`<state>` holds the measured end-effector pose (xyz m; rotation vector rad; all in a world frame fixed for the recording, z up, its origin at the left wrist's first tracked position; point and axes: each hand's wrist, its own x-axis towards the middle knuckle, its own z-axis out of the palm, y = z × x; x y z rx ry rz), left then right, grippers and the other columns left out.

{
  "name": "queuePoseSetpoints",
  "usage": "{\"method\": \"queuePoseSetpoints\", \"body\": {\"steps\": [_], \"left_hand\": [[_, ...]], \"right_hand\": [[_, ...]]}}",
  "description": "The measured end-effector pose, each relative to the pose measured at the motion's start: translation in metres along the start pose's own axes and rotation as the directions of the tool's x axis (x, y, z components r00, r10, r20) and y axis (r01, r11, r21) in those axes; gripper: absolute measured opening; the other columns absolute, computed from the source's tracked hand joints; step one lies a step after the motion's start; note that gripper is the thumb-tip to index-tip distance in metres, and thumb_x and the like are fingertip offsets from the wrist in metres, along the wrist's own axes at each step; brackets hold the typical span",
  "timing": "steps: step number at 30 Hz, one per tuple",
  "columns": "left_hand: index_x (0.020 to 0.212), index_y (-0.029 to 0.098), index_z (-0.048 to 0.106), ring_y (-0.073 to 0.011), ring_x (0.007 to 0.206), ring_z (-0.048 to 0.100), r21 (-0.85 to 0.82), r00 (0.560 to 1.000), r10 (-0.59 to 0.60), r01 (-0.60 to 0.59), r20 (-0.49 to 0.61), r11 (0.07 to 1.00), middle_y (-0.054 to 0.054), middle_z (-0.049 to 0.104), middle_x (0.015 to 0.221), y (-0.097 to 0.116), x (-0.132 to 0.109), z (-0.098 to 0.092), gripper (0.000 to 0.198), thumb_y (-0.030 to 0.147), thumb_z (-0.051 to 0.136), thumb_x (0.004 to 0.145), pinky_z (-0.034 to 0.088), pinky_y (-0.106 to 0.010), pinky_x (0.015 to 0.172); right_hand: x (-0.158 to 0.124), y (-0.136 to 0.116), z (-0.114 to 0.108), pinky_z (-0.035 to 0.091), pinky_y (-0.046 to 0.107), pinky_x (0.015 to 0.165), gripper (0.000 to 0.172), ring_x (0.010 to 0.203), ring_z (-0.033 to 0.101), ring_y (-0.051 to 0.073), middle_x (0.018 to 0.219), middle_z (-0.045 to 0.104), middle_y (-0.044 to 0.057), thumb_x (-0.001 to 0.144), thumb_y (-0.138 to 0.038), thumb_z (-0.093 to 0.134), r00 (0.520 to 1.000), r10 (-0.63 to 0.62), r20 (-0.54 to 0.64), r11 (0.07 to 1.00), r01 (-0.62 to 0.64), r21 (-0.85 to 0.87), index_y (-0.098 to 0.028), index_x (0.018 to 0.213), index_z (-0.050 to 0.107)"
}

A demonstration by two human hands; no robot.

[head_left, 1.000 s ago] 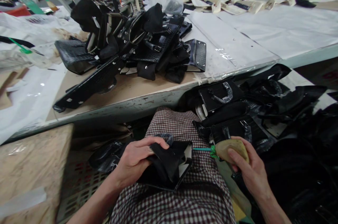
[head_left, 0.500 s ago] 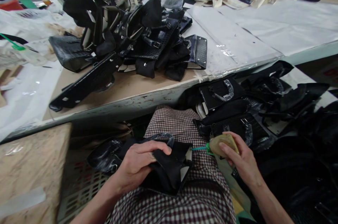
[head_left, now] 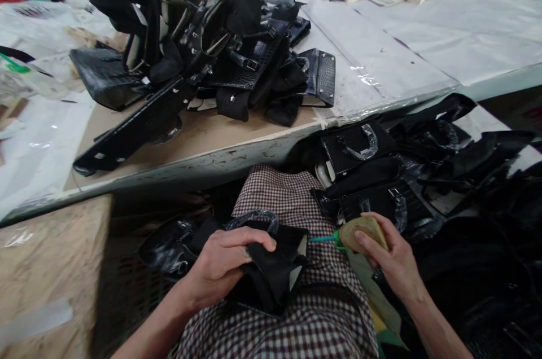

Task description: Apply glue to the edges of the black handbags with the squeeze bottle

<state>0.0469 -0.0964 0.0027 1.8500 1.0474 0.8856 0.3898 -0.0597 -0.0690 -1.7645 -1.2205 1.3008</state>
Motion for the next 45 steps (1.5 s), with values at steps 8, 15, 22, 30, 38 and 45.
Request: {"method": "queuePoseSetpoints", "body": {"steps": [8,15,22,30,38,45], "left_hand": [[0.107,0.015,0.067,-0.0146,0.097,0.070,0.047,0.998,0.049,-0.047,-0.042,0.998,-0.007,0.072,0.103,-0.001,-0.002,-0.006,0.030,-0.002,0.049,0.091,0.054,-0.016,0.087],[0.105,0.014,0.067,-0.0180,0.100,0.069,0.041,0.997,0.078,-0.077,-0.022,0.996,-0.010,0.070,0.106,-0.004,-0.004,-0.006,0.022,0.005,0.049,0.096,0.055,-0.021,0.089],[0.102,0.013,0.067,-0.0170,0.101,0.069,0.040,0.996,0.087,-0.086,-0.037,0.996,-0.009,0.070,0.106,-0.002,-0.003,-0.007,0.026,0.001,0.046,0.093,0.054,-0.020,0.090],[0.099,0.014,0.069,-0.0159,0.099,0.070,0.025,0.997,0.059,-0.057,-0.051,0.998,-0.008,0.072,0.104,-0.002,-0.003,-0.003,0.029,-0.003,0.047,0.090,0.054,-0.018,0.088],[0.101,0.013,0.068,-0.0157,0.100,0.069,0.044,0.997,0.069,-0.067,-0.039,0.997,-0.009,0.071,0.104,-0.003,-0.002,-0.004,0.027,-0.003,0.048,0.091,0.054,-0.018,0.088],[0.097,0.013,0.069,-0.0178,0.095,0.071,0.053,0.995,0.080,-0.077,-0.061,0.996,-0.010,0.072,0.101,-0.001,0.000,-0.005,0.025,-0.001,0.049,0.092,0.057,-0.021,0.084]], "right_hand": [[-0.005,0.013,0.001,0.044,0.022,0.040,0.056,0.057,0.050,0.012,0.092,0.060,0.000,0.074,-0.055,0.078,0.997,0.029,-0.078,0.987,-0.016,0.162,-0.028,0.120,0.061],[-0.004,0.008,0.008,0.047,0.025,0.047,0.060,0.071,0.056,0.018,0.104,0.063,0.005,0.073,-0.060,0.075,0.996,-0.006,-0.086,1.000,0.008,0.022,-0.025,0.119,0.061],[-0.006,0.004,0.005,0.045,0.026,0.046,0.060,0.061,0.052,0.015,0.103,0.065,0.005,0.073,-0.060,0.075,0.998,-0.002,-0.057,1.000,0.001,-0.010,-0.025,0.119,0.061],[-0.006,-0.005,0.004,0.042,0.024,0.041,0.059,0.052,0.047,0.011,0.090,0.062,0.001,0.073,-0.060,0.075,0.997,0.055,0.046,0.998,-0.057,0.041,-0.025,0.117,0.060],[-0.007,-0.006,0.005,0.042,0.024,0.040,0.059,0.055,0.049,0.013,0.091,0.063,0.001,0.072,-0.060,0.075,0.995,0.069,0.068,0.996,-0.073,0.056,-0.025,0.116,0.060],[0.002,0.002,0.014,0.048,0.027,0.046,0.059,0.056,0.051,0.013,0.099,0.062,0.003,0.074,-0.058,0.075,1.000,-0.022,-0.003,1.000,0.022,0.011,-0.025,0.121,0.058]]}}
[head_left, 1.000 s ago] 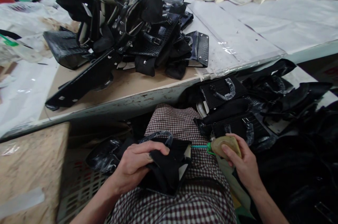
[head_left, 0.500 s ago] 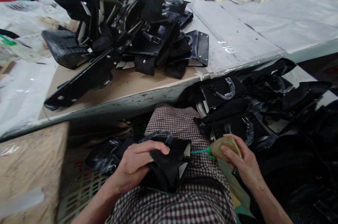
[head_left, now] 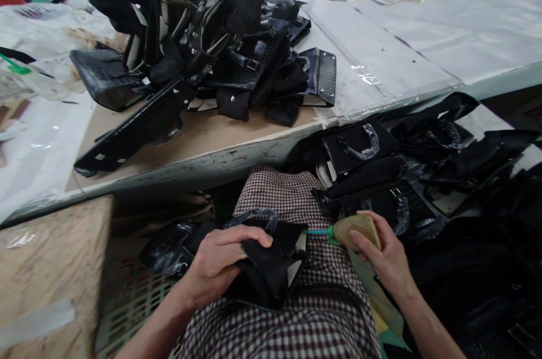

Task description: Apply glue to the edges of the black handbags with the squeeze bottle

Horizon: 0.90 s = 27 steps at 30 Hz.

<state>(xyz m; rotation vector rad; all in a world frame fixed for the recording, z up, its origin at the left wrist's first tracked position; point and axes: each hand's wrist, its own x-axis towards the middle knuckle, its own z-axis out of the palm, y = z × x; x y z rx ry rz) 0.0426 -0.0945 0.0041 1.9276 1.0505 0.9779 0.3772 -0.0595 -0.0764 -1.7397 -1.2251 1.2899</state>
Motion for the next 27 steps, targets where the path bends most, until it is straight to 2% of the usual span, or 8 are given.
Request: {"method": "queuePoseSetpoints", "body": {"steps": [5,8,14,16,19,22,27], "left_hand": [[0.097,0.012,0.070,-0.0202,0.095,0.072,0.003,1.000,-0.003,0.003,-0.023,1.000,-0.012,0.072,0.101,-0.003,-0.001,0.001,0.021,0.003,0.051,0.093,0.059,-0.023,0.085],[0.097,0.012,0.071,-0.0206,0.095,0.072,-0.004,1.000,-0.004,0.004,-0.022,1.000,-0.012,0.072,0.101,-0.004,-0.001,0.001,0.023,0.003,0.050,0.094,0.060,-0.024,0.085],[0.099,0.013,0.070,-0.0205,0.095,0.072,0.006,1.000,-0.012,0.012,-0.005,1.000,-0.012,0.073,0.101,-0.004,-0.001,0.001,0.023,0.003,0.049,0.093,0.059,-0.023,0.083],[0.097,0.012,0.069,-0.0212,0.095,0.072,0.002,1.000,0.002,-0.002,0.006,1.000,-0.012,0.072,0.102,-0.004,-0.001,0.001,0.023,0.003,0.049,0.093,0.059,-0.025,0.083],[0.093,0.012,0.068,-0.0211,0.095,0.072,0.013,1.000,0.026,-0.026,0.004,1.000,-0.013,0.072,0.102,-0.005,-0.002,0.001,0.023,0.004,0.047,0.095,0.060,-0.025,0.084],[0.097,0.012,0.068,-0.0204,0.095,0.072,0.026,1.000,0.027,-0.027,0.015,0.999,-0.013,0.072,0.101,-0.005,-0.002,0.002,0.023,0.008,0.045,0.098,0.059,-0.024,0.084],[0.101,0.012,0.068,-0.0205,0.095,0.071,0.035,0.999,0.036,-0.037,0.022,0.999,-0.014,0.072,0.101,-0.004,-0.003,0.005,0.021,0.008,0.047,0.097,0.060,-0.025,0.082]], "right_hand": [[0.001,0.008,0.002,0.050,0.026,0.051,0.060,0.076,0.058,0.020,0.111,0.062,0.007,0.075,-0.056,0.075,0.993,-0.069,-0.100,0.998,0.067,-0.019,-0.025,0.123,0.058],[-0.001,0.007,0.003,0.052,0.028,0.051,0.060,0.072,0.058,0.019,0.108,0.062,0.005,0.075,-0.055,0.076,0.991,-0.045,-0.127,0.999,0.048,0.022,-0.025,0.124,0.057],[0.001,0.002,0.006,0.050,0.027,0.049,0.058,0.065,0.056,0.016,0.107,0.062,0.005,0.076,-0.056,0.075,0.997,-0.029,-0.065,0.999,0.030,0.012,-0.026,0.122,0.057],[0.003,0.001,0.005,0.047,0.026,0.046,0.055,0.056,0.051,0.013,0.099,0.063,0.003,0.077,-0.056,0.074,0.999,0.001,-0.034,1.000,-0.001,0.006,-0.025,0.120,0.059],[0.004,0.002,0.001,0.042,0.024,0.041,0.054,0.049,0.047,0.010,0.086,0.062,0.000,0.076,-0.055,0.075,0.998,0.067,0.017,0.993,-0.068,0.096,-0.025,0.118,0.060],[0.002,0.002,-0.004,0.038,0.022,0.038,0.057,0.049,0.047,0.010,0.085,0.061,0.000,0.074,-0.056,0.078,0.994,0.108,0.025,0.975,-0.111,0.191,-0.024,0.118,0.060],[-0.007,-0.004,-0.009,0.040,0.023,0.039,0.059,0.050,0.049,0.011,0.083,0.062,0.000,0.072,-0.060,0.077,0.985,0.152,0.079,0.983,-0.159,0.092,-0.024,0.116,0.060]]}}
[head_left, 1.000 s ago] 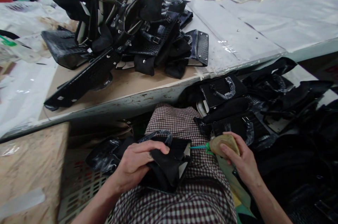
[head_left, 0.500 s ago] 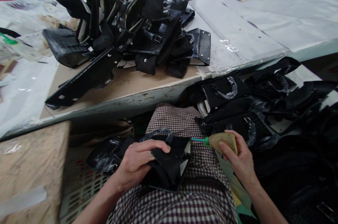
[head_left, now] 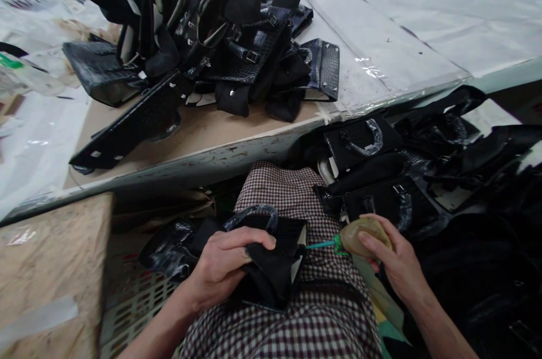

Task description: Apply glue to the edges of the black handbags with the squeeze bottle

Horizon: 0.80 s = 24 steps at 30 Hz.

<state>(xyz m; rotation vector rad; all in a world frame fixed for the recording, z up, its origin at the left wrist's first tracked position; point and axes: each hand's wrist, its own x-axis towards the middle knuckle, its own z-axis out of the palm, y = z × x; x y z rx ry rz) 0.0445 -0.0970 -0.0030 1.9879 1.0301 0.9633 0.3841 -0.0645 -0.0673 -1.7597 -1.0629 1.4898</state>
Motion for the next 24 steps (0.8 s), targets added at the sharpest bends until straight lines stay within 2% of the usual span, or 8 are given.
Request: {"method": "queuePoseSetpoints", "body": {"steps": [8,15,24], "left_hand": [[0.106,0.013,0.066,-0.0210,0.097,0.071,0.018,0.999,0.024,-0.024,0.021,1.000,-0.014,0.072,0.102,0.002,-0.004,0.008,0.023,0.008,0.045,0.098,0.059,-0.026,0.084],[0.108,0.013,0.065,-0.0197,0.098,0.071,0.020,1.000,-0.003,0.003,0.017,1.000,-0.013,0.072,0.103,0.000,-0.006,0.007,0.022,0.009,0.046,0.098,0.058,-0.023,0.084],[0.107,0.013,0.066,-0.0203,0.098,0.071,0.019,1.000,0.007,-0.007,0.011,1.000,-0.012,0.072,0.103,0.001,-0.008,0.011,0.028,0.000,0.045,0.093,0.059,-0.025,0.084]], "right_hand": [[-0.006,-0.002,0.006,0.045,0.028,0.043,0.063,0.045,0.047,0.011,0.084,0.064,0.000,0.070,-0.065,0.074,0.998,0.000,-0.059,0.995,-0.007,-0.105,-0.023,0.114,0.059],[-0.008,0.008,0.003,0.042,0.024,0.041,0.059,0.048,0.048,0.011,0.084,0.064,0.000,0.072,-0.063,0.075,0.999,0.023,-0.022,0.999,-0.024,-0.033,-0.023,0.114,0.060],[-0.015,0.015,0.003,0.037,0.022,0.037,0.055,0.048,0.046,0.010,0.082,0.063,-0.001,0.073,-0.054,0.080,0.995,0.085,0.050,0.990,-0.090,0.112,-0.025,0.116,0.061]]}}
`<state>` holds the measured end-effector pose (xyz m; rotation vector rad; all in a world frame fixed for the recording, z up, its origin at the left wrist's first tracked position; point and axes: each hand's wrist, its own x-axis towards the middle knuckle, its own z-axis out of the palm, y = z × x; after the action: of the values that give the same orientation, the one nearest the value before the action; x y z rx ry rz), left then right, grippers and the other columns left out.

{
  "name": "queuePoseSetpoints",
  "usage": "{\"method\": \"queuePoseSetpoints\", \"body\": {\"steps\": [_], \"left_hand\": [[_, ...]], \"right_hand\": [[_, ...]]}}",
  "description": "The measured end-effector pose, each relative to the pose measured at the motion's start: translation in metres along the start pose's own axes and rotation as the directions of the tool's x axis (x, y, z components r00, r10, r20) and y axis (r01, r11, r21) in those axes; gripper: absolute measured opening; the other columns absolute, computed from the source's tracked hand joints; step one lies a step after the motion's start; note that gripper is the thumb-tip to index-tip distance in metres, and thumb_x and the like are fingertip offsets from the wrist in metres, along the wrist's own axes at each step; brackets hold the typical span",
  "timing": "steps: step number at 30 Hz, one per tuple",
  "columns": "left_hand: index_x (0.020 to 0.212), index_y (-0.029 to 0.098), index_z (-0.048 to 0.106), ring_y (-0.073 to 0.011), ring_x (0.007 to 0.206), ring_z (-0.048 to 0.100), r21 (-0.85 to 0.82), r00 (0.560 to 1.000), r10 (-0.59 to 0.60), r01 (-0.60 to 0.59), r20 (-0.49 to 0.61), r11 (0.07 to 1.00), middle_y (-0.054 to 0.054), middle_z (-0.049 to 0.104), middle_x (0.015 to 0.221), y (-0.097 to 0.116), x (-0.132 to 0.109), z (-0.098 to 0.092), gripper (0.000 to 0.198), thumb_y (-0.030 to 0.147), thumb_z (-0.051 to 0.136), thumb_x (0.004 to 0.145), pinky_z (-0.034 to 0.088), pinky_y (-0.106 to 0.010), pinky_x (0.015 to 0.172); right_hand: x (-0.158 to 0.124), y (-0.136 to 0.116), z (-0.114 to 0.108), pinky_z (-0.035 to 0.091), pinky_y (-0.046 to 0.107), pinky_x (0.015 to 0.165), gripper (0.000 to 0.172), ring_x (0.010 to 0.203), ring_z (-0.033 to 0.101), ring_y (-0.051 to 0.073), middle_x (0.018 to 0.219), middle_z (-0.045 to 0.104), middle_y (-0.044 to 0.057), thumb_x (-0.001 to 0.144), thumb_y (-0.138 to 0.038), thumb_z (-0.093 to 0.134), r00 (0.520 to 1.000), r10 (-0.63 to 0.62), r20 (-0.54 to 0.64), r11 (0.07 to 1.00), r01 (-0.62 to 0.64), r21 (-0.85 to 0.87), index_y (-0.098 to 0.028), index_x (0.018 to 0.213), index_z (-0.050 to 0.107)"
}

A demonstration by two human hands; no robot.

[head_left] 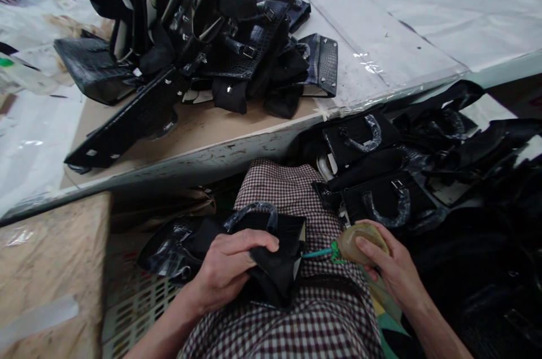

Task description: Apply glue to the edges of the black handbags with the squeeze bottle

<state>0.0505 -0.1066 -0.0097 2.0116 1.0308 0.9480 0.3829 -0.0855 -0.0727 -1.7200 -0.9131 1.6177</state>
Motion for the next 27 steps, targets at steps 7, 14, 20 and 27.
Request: {"method": "queuePoseSetpoints", "body": {"steps": [7,14,20,27], "left_hand": [[0.108,0.012,0.065,-0.0200,0.099,0.070,0.017,1.000,0.006,-0.006,0.023,1.000,-0.012,0.072,0.105,0.002,0.003,-0.001,0.029,0.000,0.043,0.093,0.059,-0.025,0.085],[0.106,0.013,0.067,-0.0174,0.098,0.071,0.025,1.000,-0.005,0.005,0.001,1.000,-0.010,0.072,0.103,0.001,0.001,-0.001,0.031,-0.002,0.044,0.091,0.057,-0.021,0.085],[0.104,0.012,0.067,-0.0170,0.100,0.070,-0.006,1.000,0.008,-0.008,0.015,1.000,-0.010,0.072,0.105,-0.002,-0.002,-0.001,0.029,-0.003,0.047,0.091,0.056,-0.021,0.087],[0.105,0.013,0.067,-0.0162,0.101,0.070,0.009,1.000,0.007,-0.007,0.019,1.000,-0.009,0.072,0.106,-0.003,-0.002,0.000,0.029,-0.002,0.046,0.093,0.055,-0.021,0.088]], "right_hand": [[-0.020,-0.012,0.011,0.034,0.021,0.036,0.056,0.052,0.047,0.011,0.084,0.063,0.001,0.068,-0.052,0.083,0.997,0.078,-0.019,0.991,-0.075,0.108,-0.024,0.114,0.064],[-0.044,-0.026,0.021,0.033,0.019,0.037,0.057,0.053,0.045,0.011,0.082,0.064,0.002,0.069,-0.052,0.082,0.993,0.117,0.030,0.979,-0.120,0.165,-0.024,0.115,0.063],[-0.028,-0.008,0.011,0.036,0.022,0.037,0.056,0.051,0.048,0.011,0.088,0.063,0.001,0.071,-0.053,0.081,0.997,0.080,-0.007,0.993,-0.080,0.085,-0.026,0.116,0.062],[-0.010,0.001,0.005,0.044,0.024,0.040,0.062,0.051,0.049,0.011,0.089,0.064,0.002,0.070,-0.062,0.077,0.992,-0.037,-0.123,0.991,0.020,-0.136,-0.023,0.115,0.062]]}}
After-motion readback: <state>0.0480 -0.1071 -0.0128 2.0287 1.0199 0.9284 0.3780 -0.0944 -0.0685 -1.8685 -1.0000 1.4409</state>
